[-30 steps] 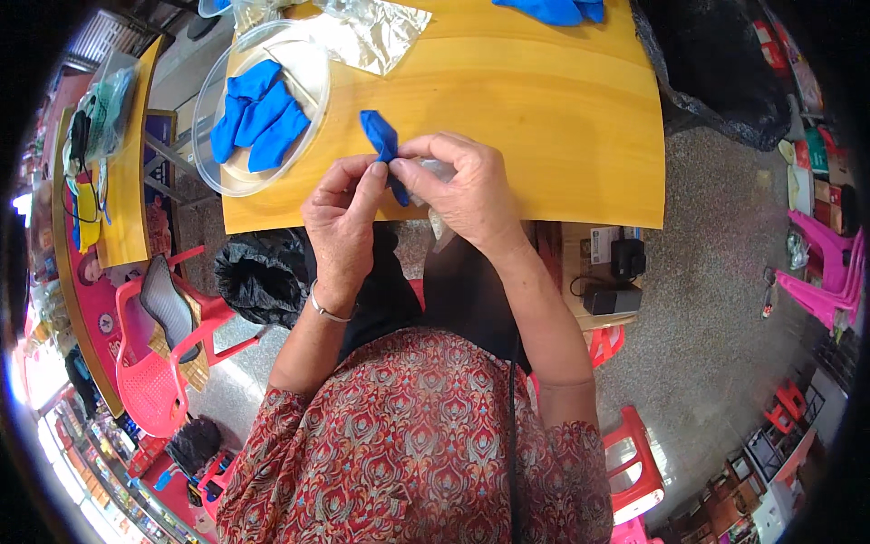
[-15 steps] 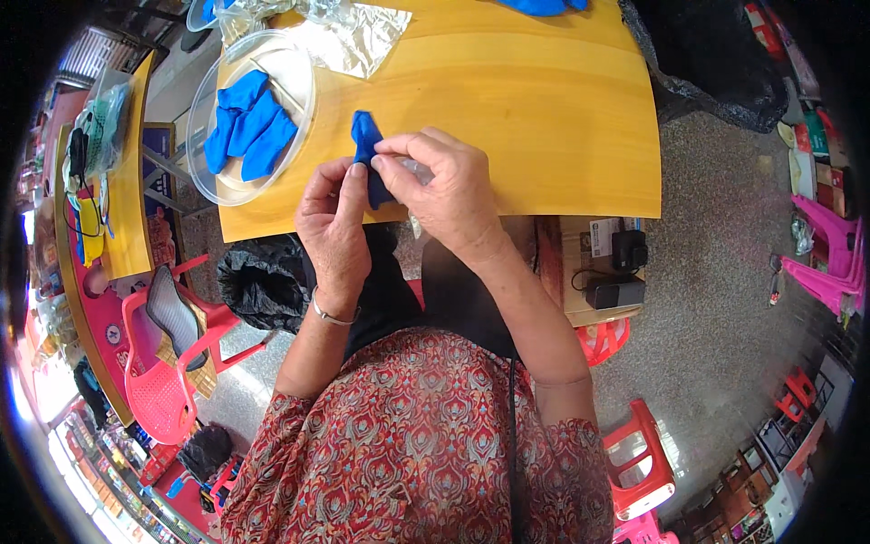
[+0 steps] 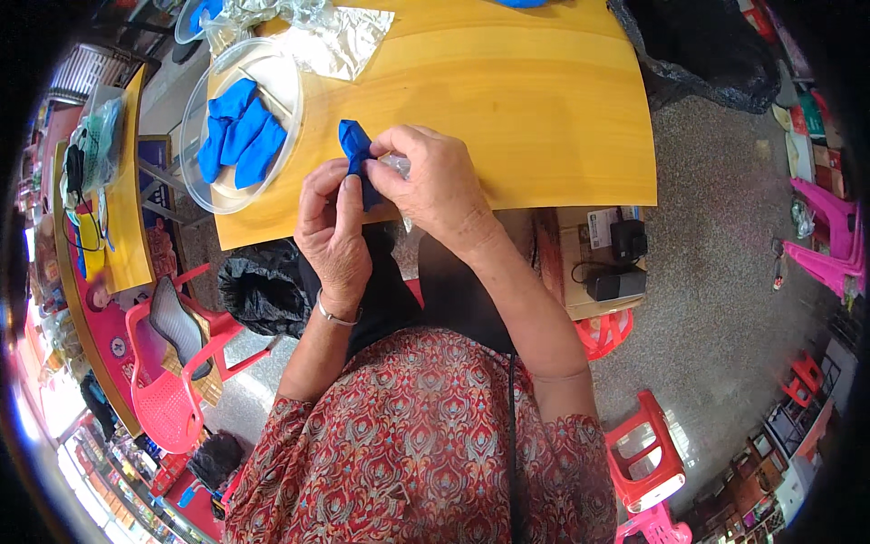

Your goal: The person sits at a table and wraps small white objects in blue fabric. They pick up a blue cloth, place a white object inside, fold the fabric around it, and tie the ends to form a small bundle. The finished bundles are placed on a clear plastic plate on the table.

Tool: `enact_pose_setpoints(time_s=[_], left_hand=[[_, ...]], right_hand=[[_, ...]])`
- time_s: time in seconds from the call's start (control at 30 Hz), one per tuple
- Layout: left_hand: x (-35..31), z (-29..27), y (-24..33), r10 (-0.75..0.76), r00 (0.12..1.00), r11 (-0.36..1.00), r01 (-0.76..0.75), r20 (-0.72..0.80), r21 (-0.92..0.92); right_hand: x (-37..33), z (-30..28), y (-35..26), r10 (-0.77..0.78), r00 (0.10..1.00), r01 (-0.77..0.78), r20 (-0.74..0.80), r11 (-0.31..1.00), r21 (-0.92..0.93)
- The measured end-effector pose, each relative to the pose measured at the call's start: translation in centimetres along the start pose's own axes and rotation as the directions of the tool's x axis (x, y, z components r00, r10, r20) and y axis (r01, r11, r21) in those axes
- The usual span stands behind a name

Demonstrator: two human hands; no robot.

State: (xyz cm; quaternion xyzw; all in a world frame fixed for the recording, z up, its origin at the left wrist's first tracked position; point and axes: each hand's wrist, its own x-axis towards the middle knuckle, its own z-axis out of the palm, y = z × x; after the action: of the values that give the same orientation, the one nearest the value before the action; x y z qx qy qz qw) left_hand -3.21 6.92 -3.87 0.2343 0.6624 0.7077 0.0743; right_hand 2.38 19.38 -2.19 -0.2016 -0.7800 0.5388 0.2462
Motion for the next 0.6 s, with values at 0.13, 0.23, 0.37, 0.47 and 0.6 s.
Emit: enact_pose_setpoints(time_s=[0.13,0.23,0.37,0.47,0.6], left_hand=[[-0.2,0.1,0.0,-0.022,1.0,1.0,0.022,0.003,-0.005],[-0.1,-0.2,0.2,0.042,0.997,0.999,-0.043,0.072,0.005],[0.1,0.4,0.8,-0.023,1.0,1.0,0.023,0.002,-0.02],[0.4,0.3,0.5,-0.026,0.999,0.995,0.028,-0.02,0.094],[1.5,0.4,0.7,0.16,0.987,0.919,-0.161,0.031,0.361]], right_hand=[[0.0,-0.5,0.5,0.111,0.985,-0.128,0.129,0.983,0.13],[0.2,-1.1,0.2,0.257,0.932,-0.331,0.256,0.893,0.304],[0.0,-1.2,0.5,0.277,0.933,-0.349,0.229,0.85,0.395],[-0.1,-1.0,0.6,0.243,0.958,-0.283,0.149,0.874,0.396],[-0.3,-1.5,0.0,0.276,0.941,-0.336,0.195,0.824,0.456]])
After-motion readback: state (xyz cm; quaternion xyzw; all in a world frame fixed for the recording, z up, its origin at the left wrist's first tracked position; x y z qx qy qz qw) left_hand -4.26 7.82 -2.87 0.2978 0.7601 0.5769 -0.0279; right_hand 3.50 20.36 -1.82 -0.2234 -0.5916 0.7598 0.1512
